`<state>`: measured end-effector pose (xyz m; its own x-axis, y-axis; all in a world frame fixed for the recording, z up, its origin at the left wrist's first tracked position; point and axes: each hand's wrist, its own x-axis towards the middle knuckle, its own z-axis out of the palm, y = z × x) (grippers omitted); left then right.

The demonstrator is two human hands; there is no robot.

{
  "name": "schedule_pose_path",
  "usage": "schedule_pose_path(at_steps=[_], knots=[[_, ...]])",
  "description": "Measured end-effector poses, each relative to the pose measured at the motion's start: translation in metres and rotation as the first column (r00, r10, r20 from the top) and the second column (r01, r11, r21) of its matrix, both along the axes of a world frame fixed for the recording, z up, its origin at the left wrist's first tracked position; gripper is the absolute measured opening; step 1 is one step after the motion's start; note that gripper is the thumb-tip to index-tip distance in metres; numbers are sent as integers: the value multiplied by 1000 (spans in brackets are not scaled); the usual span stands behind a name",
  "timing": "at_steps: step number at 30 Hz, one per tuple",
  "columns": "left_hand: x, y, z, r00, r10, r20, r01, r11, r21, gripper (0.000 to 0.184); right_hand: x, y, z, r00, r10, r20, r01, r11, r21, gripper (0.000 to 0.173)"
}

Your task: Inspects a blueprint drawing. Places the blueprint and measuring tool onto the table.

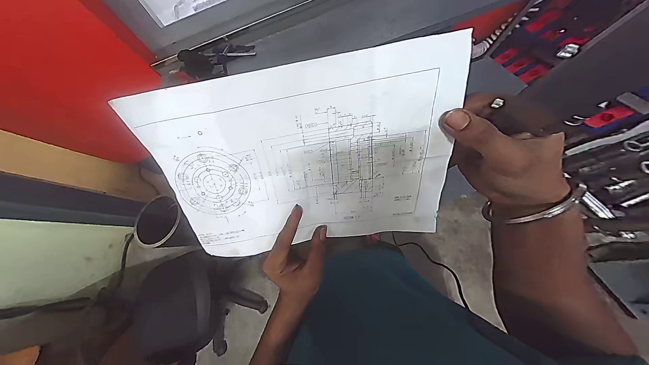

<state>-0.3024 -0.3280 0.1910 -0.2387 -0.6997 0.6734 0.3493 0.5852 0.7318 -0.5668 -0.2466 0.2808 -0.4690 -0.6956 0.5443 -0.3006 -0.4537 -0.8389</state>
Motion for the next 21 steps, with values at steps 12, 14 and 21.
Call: schedule_pose_path(at_steps=[12,14,21], knots=[[3,3,0,1000,25,5,-25,1000,-6,51,1,2,1,999,28,-24,-28,999,-15,3],[4,3,-1,1000,23,2,-23,1000,-1,51,0,1,0,999,32,-31,-32,999,-14,4],[5,4,-1,1000,25,-7,-25,1000,7,51,2,0,0,999,39,-18,-39,999,-19,4]])
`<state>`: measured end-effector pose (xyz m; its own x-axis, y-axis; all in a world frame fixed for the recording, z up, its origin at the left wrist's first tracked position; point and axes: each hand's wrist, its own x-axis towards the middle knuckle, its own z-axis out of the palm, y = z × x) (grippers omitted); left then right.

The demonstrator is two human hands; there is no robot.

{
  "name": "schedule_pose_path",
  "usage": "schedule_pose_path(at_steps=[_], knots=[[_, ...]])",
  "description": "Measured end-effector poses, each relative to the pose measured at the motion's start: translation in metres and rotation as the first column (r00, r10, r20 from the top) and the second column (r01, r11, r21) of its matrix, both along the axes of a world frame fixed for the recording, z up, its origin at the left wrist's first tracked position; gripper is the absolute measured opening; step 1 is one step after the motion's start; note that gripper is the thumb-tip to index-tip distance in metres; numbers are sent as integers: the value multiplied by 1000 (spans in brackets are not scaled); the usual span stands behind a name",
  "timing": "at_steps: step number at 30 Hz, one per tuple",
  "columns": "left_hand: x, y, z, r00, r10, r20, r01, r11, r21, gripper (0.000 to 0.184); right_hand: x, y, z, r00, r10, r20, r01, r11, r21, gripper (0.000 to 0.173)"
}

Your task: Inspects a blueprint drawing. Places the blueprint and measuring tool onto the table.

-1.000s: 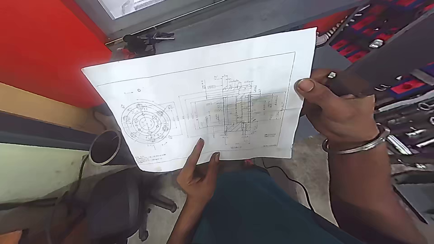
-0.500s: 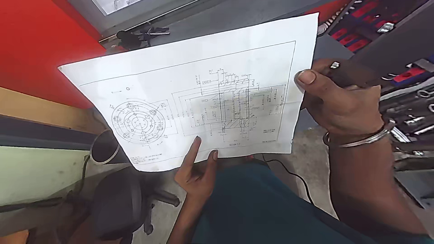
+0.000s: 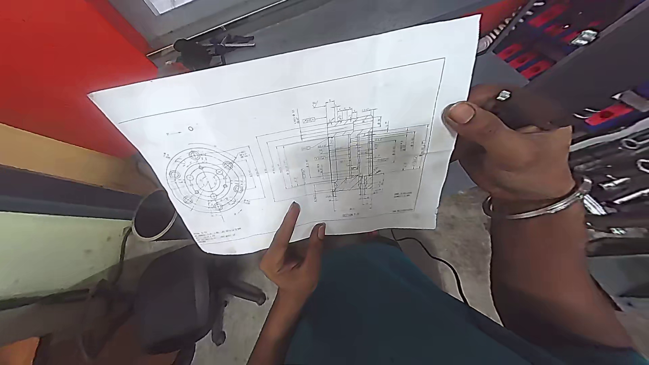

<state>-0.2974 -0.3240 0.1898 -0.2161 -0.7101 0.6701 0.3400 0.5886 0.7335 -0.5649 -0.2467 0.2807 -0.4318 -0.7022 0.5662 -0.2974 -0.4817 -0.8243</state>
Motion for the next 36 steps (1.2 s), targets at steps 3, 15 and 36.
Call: schedule_pose_path(at_steps=[3,15,36], knots=[[0,0,0,1000,4,-4,-4,1000,5,50,1,-1,0,1000,9,18,-9,1000,3,4],[1,-2,-1,1000,-3,-9,3,1000,19,51,3,-6,0,1000,16,14,-16,1000,5,4],[0,-5,0,999,-27,-24,27,999,19,52,0,-9,-3,1000,-4,8,4,1000,14,6]])
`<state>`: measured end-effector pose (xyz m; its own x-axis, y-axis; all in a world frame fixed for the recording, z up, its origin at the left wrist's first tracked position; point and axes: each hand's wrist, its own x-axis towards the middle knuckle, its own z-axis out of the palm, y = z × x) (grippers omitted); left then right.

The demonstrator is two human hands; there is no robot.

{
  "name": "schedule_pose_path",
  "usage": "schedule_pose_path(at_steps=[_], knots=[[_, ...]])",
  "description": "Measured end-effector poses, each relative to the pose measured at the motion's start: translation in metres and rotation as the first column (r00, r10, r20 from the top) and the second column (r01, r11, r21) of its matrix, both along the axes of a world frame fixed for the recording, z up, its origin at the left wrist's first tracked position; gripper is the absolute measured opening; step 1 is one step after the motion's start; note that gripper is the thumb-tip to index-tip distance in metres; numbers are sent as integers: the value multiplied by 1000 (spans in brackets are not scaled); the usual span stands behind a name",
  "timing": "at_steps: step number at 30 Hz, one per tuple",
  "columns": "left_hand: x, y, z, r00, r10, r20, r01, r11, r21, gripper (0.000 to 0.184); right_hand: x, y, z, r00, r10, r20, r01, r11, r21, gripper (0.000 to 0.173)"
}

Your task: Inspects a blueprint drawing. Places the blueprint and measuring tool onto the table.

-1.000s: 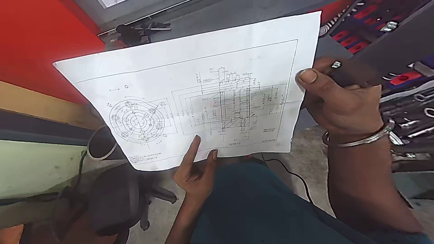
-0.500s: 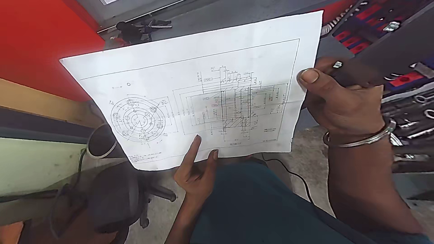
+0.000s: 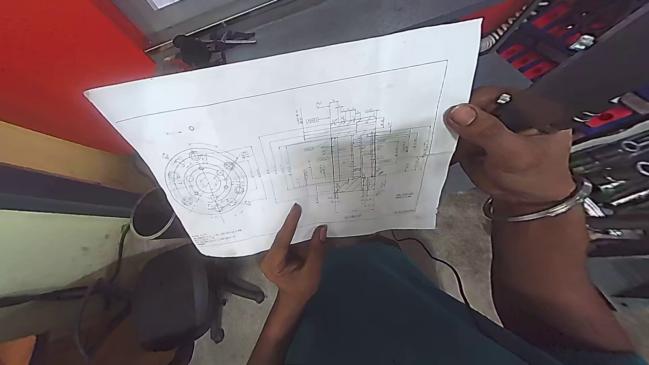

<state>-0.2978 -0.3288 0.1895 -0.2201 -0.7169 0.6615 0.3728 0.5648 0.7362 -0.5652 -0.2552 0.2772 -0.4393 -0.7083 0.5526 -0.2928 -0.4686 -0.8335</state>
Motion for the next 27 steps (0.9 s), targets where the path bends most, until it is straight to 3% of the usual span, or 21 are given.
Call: schedule_pose_path(at_steps=[27], knots=[[-1,-2,3,1000,-6,1,6,1000,-19,52,1,4,5,1000,-4,8,5,1000,-15,5]])
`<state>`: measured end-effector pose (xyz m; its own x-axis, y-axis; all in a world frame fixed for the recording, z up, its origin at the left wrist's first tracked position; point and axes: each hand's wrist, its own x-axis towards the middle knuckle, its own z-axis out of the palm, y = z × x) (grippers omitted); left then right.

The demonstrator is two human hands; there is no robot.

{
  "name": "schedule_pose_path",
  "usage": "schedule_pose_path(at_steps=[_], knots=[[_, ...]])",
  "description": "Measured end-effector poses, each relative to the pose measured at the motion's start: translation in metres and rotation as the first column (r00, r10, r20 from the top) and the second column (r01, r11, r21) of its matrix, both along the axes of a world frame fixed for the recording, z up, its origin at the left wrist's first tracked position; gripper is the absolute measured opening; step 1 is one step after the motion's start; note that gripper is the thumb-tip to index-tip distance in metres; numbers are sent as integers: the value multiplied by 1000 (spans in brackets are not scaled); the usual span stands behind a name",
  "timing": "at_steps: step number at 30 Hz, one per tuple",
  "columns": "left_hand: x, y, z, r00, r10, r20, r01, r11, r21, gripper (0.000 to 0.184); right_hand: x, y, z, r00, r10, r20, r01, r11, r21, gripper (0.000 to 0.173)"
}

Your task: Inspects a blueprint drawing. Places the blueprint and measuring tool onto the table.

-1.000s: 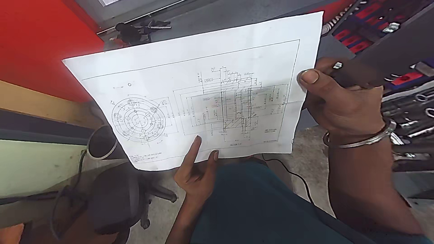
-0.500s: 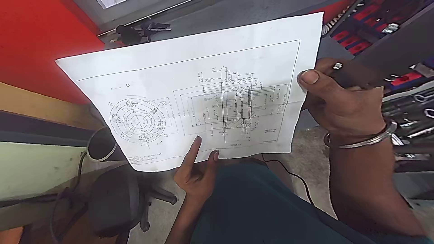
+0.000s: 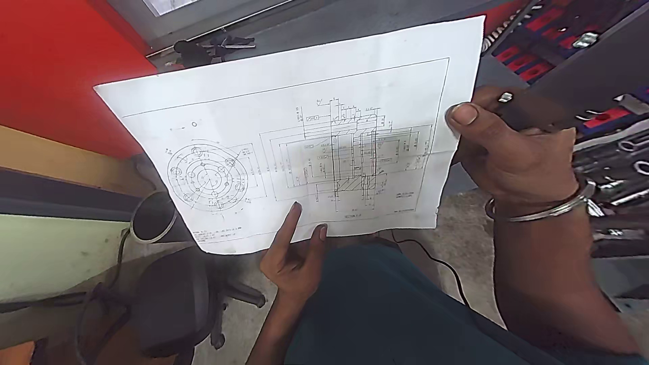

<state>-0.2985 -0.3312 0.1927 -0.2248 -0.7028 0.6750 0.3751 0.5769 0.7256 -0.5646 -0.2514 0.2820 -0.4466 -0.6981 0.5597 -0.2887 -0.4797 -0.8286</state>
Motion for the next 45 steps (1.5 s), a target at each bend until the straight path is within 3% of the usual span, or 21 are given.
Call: schedule_pose_path(at_steps=[45], knots=[[3,10,-2,1000,-4,-3,4,1000,19,53,3,7,-1,1000,-4,-21,4,1000,-10,4]])
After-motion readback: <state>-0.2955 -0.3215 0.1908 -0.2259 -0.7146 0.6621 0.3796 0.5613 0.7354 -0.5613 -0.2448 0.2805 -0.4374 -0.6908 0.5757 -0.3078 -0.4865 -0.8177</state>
